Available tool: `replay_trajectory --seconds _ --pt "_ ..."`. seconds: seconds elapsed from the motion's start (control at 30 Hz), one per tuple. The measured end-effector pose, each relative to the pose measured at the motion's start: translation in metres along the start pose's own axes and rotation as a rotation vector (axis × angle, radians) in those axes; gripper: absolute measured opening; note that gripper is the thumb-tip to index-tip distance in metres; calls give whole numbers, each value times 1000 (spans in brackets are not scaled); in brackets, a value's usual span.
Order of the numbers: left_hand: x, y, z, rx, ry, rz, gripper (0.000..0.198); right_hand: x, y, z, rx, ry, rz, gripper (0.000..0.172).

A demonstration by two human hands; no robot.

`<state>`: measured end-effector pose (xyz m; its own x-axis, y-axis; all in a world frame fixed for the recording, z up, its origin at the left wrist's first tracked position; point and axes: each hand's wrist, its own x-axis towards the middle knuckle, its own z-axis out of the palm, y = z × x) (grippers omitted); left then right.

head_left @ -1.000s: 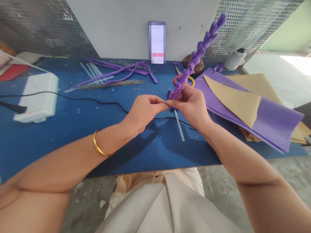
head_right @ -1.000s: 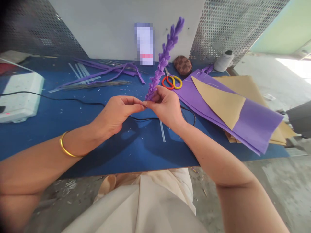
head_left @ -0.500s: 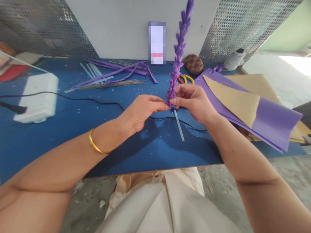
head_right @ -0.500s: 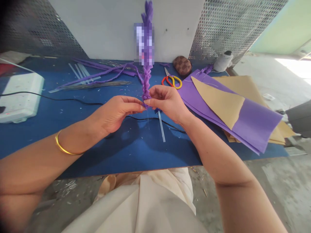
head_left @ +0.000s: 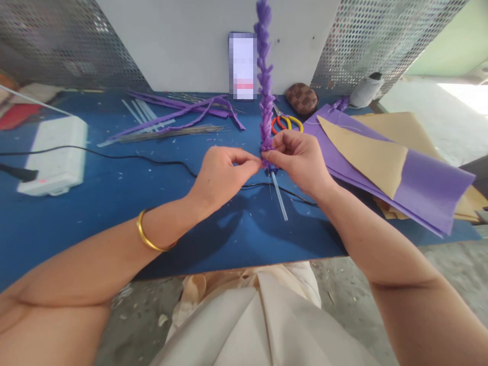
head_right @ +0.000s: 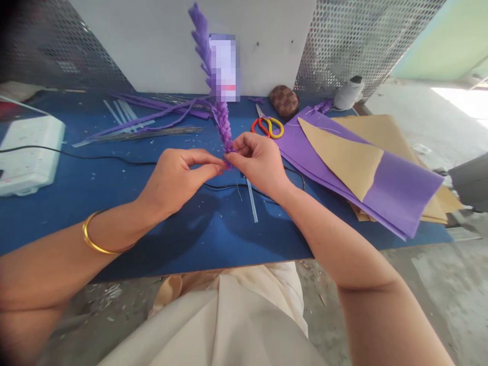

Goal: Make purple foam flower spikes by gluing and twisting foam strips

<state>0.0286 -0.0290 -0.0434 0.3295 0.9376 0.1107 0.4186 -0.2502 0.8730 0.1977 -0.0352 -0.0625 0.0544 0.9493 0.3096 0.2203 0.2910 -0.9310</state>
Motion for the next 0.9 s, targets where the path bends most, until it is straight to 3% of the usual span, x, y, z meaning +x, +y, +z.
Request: replay_trajectory --seconds 0.13,0.33,0.63,0.9 --pt "-1 1 -2 50 42 130 15 0 -3 -1 60 30 17 18" --pt "8 -2 -3 -289 50 -59 8 3 -11 -11 295 -13 71 22" --pt "12 -9 -1 -693 -280 -210 17 2 -9 -11 472 -98 61 21" --pt "11 -8 -1 -742 -359 -223 14 2 -10 -10 461 -145 60 24"
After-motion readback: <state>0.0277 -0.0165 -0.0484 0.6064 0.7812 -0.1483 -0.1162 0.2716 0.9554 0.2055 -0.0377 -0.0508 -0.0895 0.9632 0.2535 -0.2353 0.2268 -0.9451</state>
